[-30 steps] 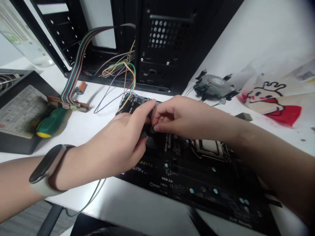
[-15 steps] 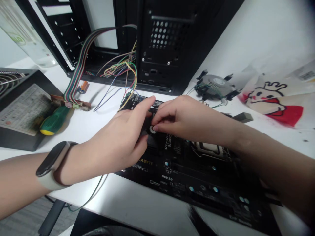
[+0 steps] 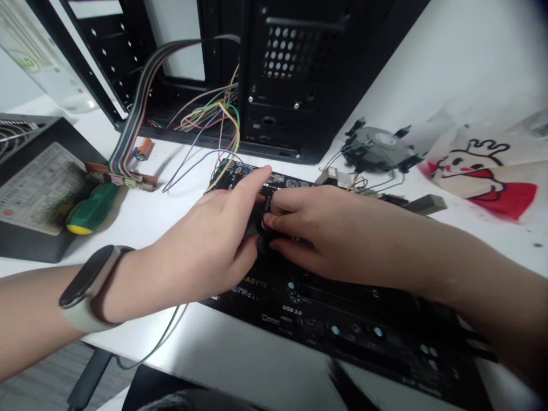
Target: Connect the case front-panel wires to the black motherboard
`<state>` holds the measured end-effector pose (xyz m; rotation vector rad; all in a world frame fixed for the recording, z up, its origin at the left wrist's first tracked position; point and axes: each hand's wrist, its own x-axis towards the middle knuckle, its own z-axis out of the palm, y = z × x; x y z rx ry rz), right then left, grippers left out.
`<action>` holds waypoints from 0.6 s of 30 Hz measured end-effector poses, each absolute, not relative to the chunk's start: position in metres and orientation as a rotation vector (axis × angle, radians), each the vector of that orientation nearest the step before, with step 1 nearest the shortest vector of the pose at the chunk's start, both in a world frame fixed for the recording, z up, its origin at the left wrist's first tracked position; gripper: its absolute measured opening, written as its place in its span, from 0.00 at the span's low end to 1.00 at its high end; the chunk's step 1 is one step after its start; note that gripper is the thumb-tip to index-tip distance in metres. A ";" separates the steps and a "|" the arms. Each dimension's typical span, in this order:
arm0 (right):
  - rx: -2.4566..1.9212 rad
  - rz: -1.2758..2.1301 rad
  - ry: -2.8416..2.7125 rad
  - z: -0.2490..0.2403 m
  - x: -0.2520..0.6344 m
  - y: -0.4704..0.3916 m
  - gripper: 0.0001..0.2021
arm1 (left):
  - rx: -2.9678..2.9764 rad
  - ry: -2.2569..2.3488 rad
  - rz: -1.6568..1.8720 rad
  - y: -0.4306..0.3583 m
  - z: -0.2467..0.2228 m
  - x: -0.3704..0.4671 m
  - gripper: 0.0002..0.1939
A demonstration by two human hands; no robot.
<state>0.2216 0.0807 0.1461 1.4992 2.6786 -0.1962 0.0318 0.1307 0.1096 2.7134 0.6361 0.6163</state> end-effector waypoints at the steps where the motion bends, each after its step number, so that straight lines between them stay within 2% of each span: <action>1: 1.492 -0.188 2.669 0.146 0.221 0.080 0.13 | 2.716 0.642 0.609 0.131 0.110 0.032 0.33; 8: 1.249 0.115 2.796 0.142 0.216 0.077 0.12 | 2.727 0.660 0.608 0.130 0.110 0.033 0.34; 14: 1.299 0.109 2.709 0.147 0.207 0.073 0.21 | 2.775 0.645 0.635 0.131 0.107 0.034 0.34; 18: 1.289 0.160 2.687 0.147 0.204 0.072 0.22 | 2.784 0.652 0.622 0.130 0.106 0.036 0.34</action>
